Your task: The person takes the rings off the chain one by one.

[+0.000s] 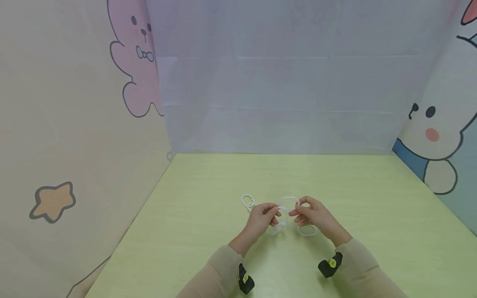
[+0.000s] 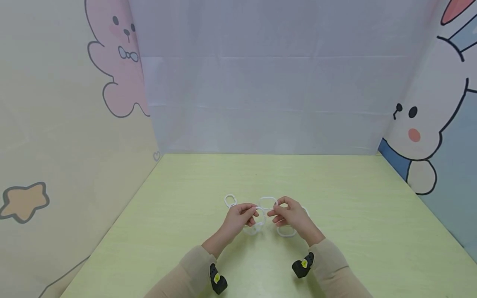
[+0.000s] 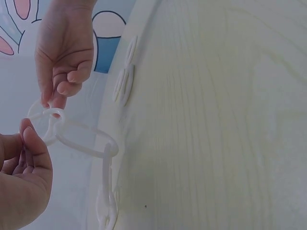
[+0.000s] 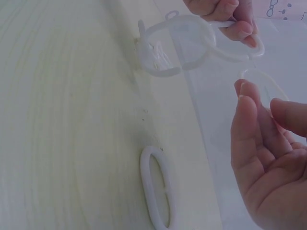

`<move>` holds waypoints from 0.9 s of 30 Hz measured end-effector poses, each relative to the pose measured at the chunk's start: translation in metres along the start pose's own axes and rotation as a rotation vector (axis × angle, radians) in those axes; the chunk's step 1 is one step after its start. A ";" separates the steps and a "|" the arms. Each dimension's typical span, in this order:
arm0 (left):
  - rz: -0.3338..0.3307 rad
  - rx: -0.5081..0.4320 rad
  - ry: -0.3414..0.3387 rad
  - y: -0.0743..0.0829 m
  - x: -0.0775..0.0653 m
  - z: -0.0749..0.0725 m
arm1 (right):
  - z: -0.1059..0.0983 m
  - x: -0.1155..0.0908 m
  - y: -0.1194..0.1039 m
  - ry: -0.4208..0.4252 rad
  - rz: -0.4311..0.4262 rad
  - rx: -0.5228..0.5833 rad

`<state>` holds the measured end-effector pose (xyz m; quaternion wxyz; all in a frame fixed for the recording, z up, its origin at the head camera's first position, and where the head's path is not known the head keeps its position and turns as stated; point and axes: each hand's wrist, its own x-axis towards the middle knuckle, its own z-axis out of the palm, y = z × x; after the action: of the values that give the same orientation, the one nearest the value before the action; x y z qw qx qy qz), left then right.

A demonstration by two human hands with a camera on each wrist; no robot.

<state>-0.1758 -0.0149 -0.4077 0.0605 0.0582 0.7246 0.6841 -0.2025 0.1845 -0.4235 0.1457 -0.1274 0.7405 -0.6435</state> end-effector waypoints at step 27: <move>0.005 0.003 0.000 0.012 -0.007 0.002 | -0.022 0.002 0.011 0.096 0.055 -0.037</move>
<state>-0.1685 -0.0138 -0.3962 0.0587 0.0604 0.7253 0.6832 -0.2129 0.2054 -0.4319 0.1255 -0.0786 0.7618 -0.6307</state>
